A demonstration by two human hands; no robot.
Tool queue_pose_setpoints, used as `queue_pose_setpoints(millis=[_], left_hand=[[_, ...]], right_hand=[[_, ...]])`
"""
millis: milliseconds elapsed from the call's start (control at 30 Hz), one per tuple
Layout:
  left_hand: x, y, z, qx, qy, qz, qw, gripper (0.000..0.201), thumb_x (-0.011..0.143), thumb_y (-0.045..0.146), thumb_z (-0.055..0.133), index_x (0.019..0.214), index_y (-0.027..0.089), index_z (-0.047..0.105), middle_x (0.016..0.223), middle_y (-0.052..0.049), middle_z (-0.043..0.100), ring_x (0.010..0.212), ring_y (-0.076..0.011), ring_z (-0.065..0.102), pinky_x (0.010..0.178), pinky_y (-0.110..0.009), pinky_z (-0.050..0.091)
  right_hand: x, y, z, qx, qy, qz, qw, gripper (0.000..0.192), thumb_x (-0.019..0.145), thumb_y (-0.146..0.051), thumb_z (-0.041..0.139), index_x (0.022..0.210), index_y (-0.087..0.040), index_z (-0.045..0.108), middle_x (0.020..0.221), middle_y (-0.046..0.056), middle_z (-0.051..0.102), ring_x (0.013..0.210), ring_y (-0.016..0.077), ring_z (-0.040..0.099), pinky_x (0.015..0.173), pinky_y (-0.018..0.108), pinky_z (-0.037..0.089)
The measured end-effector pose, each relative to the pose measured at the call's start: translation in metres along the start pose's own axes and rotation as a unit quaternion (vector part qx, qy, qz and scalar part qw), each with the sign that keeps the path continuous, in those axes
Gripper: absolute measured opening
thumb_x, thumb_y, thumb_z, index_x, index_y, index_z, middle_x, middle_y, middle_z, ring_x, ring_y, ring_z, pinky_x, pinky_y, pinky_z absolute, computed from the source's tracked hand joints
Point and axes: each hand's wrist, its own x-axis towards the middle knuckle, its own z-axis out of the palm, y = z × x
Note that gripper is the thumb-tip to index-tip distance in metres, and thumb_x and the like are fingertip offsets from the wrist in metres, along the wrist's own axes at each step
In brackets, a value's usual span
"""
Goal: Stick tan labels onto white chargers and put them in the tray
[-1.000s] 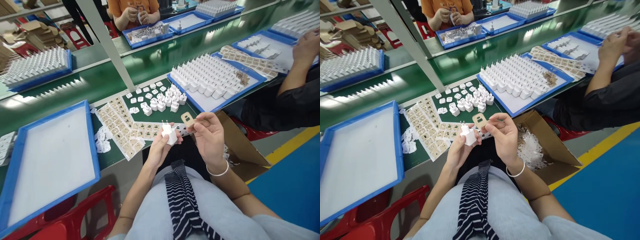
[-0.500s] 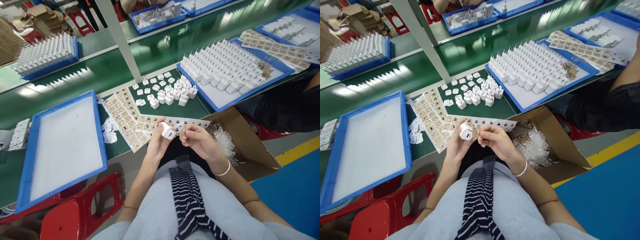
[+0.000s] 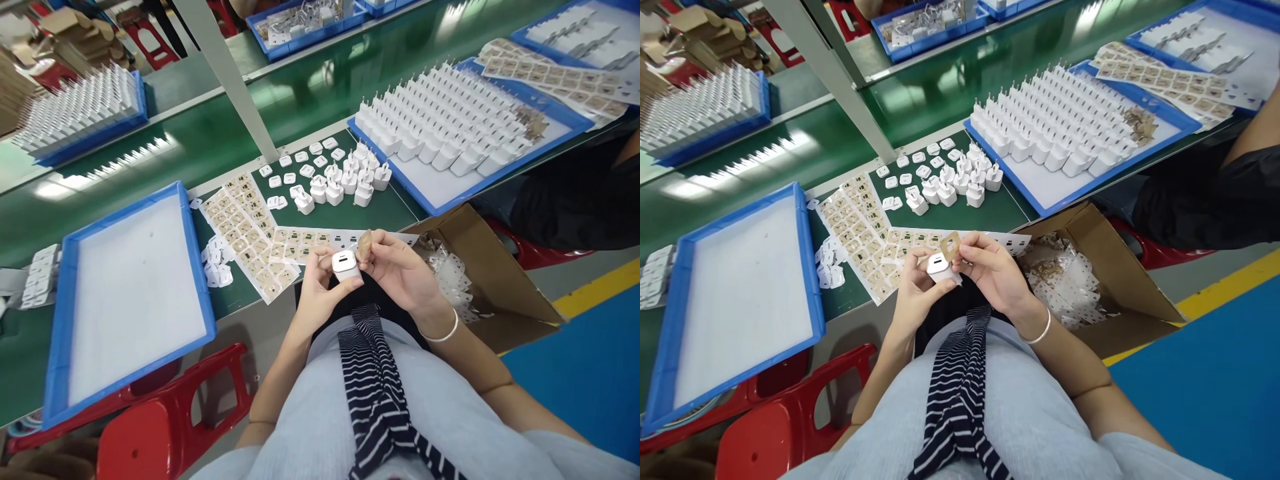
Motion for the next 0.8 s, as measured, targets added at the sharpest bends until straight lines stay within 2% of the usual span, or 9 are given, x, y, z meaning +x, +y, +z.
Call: queue_pose_setpoints(millis=[67, 133, 233, 300, 400, 467, 567, 800], left_hand=[[-0.001, -0.001, -0.001, 0.096, 0.021, 0.043, 0.994, 0.047, 0.077, 0.031, 0.085, 0.118, 0.026, 0.061, 0.104, -0.003, 0.072, 0.096, -0.0195, 0.067, 0.089, -0.033, 0.051], [0.000, -0.004, -0.004, 0.176, 0.041, 0.116, 0.977, 0.044, 0.080, 0.030, 0.083, 0.119, 0.026, 0.064, 0.116, -0.006, 0.069, 0.113, -0.0237, 0.064, 0.101, -0.038, 0.048], [0.001, -0.009, -0.009, 0.213, 0.035, 0.195, 0.957, 0.037, 0.086, 0.028, 0.077, 0.117, 0.028, 0.059, 0.121, -0.007, 0.062, 0.121, -0.0242, 0.059, 0.107, -0.042, 0.046], [0.001, -0.011, -0.012, 0.229, 0.015, 0.214, 0.950, 0.038, 0.090, 0.030, 0.072, 0.122, 0.028, 0.052, 0.122, -0.008, 0.056, 0.121, -0.0236, 0.057, 0.104, -0.041, 0.048], [-0.001, -0.010, -0.015, 0.236, -0.060, 0.235, 0.941, 0.046, 0.094, 0.042, 0.065, 0.132, 0.027, 0.044, 0.127, -0.011, 0.047, 0.127, -0.0266, 0.049, 0.106, -0.045, 0.046], [-0.003, -0.008, -0.017, 0.215, -0.100, 0.243, 0.941, 0.045, 0.099, 0.046, 0.055, 0.136, 0.026, 0.042, 0.130, -0.012, 0.044, 0.128, -0.0273, 0.045, 0.110, -0.048, 0.042], [-0.004, -0.007, -0.020, 0.193, -0.112, 0.249, 0.942, 0.035, 0.103, 0.041, 0.044, 0.135, 0.027, 0.043, 0.129, -0.011, 0.044, 0.125, -0.0259, 0.047, 0.108, -0.049, 0.041], [-0.003, -0.006, -0.023, 0.191, -0.136, 0.274, 0.933, 0.034, 0.103, 0.039, 0.045, 0.135, 0.028, 0.044, 0.124, -0.011, 0.046, 0.118, -0.0260, 0.050, 0.101, -0.048, 0.044]], right_hand=[[-0.003, 0.001, 0.001, 0.001, 0.007, -0.003, 1.000, 0.022, 0.075, -0.032, 0.080, 0.066, -0.021, 0.063, 0.071, -0.001, 0.060, 0.067, 0.0118, 0.057, 0.066, 0.025, 0.053], [-0.008, 0.002, 0.001, -0.003, 0.015, -0.015, 1.000, 0.020, 0.076, -0.030, 0.078, 0.066, -0.021, 0.063, 0.068, -0.001, 0.060, 0.065, 0.0121, 0.056, 0.065, 0.026, 0.052], [-0.016, 0.004, 0.003, -0.029, 0.029, -0.037, 0.998, 0.015, 0.075, -0.025, 0.079, 0.067, -0.021, 0.067, 0.063, -0.002, 0.060, 0.061, 0.0112, 0.056, 0.061, 0.025, 0.049], [-0.020, 0.006, 0.005, -0.046, 0.031, -0.034, 0.998, 0.015, 0.073, -0.024, 0.081, 0.067, -0.021, 0.068, 0.061, -0.002, 0.061, 0.059, 0.0112, 0.056, 0.060, 0.024, 0.047], [-0.023, 0.007, 0.008, -0.059, 0.019, -0.019, 0.998, 0.018, 0.074, -0.026, 0.082, 0.065, -0.020, 0.067, 0.060, -0.002, 0.062, 0.058, 0.0113, 0.056, 0.060, 0.025, 0.046], [-0.024, 0.006, 0.009, -0.068, 0.013, -0.016, 0.997, 0.020, 0.074, -0.028, 0.083, 0.065, -0.019, 0.067, 0.060, -0.002, 0.062, 0.057, 0.0109, 0.056, 0.060, 0.025, 0.045], [-0.025, 0.004, 0.010, -0.096, 0.004, -0.018, 0.995, 0.021, 0.074, -0.028, 0.084, 0.066, -0.019, 0.068, 0.062, -0.002, 0.063, 0.058, 0.0103, 0.056, 0.060, 0.024, 0.044], [-0.025, 0.001, 0.008, -0.130, -0.010, -0.019, 0.991, 0.020, 0.076, -0.026, 0.084, 0.066, -0.019, 0.068, 0.062, -0.003, 0.061, 0.055, 0.0085, 0.054, 0.057, 0.023, 0.041]])
